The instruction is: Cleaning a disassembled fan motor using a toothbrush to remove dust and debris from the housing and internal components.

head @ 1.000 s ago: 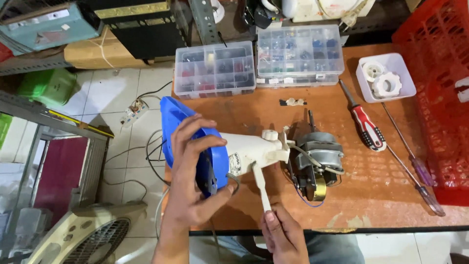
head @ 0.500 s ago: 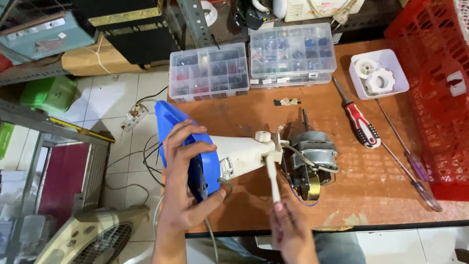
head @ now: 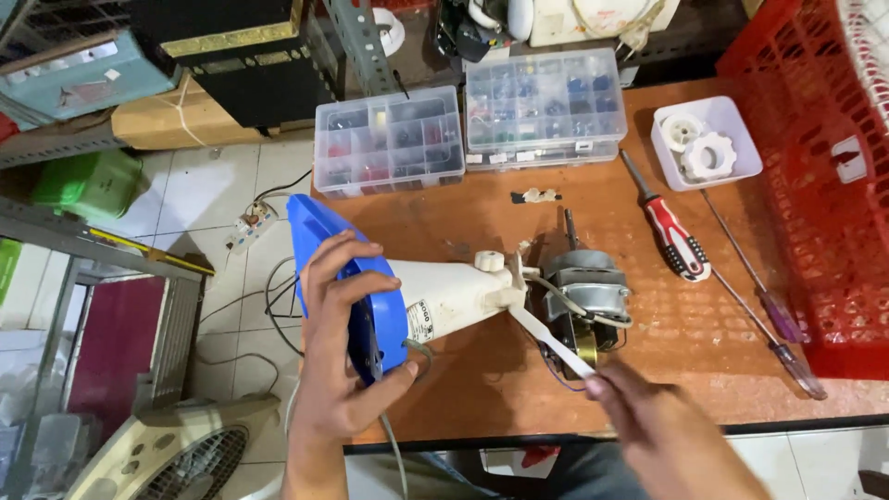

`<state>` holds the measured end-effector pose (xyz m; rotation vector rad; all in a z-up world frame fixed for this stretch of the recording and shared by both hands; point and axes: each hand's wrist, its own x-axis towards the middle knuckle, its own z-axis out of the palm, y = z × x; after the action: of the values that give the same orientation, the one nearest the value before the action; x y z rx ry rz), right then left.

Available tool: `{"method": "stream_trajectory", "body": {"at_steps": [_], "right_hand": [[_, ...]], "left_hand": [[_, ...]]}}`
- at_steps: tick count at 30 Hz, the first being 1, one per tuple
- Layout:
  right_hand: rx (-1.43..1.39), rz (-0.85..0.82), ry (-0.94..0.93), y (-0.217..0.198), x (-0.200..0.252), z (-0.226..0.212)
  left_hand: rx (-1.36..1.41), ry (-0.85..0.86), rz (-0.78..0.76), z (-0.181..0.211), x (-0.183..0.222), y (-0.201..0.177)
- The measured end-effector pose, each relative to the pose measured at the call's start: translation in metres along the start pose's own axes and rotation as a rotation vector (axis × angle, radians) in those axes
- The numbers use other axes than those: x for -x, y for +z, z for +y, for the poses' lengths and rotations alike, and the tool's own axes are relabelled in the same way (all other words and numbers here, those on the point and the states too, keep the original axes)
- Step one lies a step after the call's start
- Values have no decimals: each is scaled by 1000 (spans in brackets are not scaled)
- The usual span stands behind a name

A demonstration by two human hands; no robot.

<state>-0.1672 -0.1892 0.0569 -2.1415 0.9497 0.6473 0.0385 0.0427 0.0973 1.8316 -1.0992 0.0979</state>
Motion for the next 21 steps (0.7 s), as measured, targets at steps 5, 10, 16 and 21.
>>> {"method": "stream_trajectory", "body": {"at_steps": [5, 10, 16, 21], "right_hand": [[50, 59, -90, -8, 8, 14], [14, 63, -59, -17, -15, 65], [-170, 682, -46, -44, -91, 91], [190, 970, -514, -25, -136, 78]], "left_hand": [[-12, 46, 28, -5, 10, 2], [-43, 91, 94, -14, 36, 6], [-212, 297, 191, -43, 89, 24], [-346, 260, 319, -46, 113, 34]]}}
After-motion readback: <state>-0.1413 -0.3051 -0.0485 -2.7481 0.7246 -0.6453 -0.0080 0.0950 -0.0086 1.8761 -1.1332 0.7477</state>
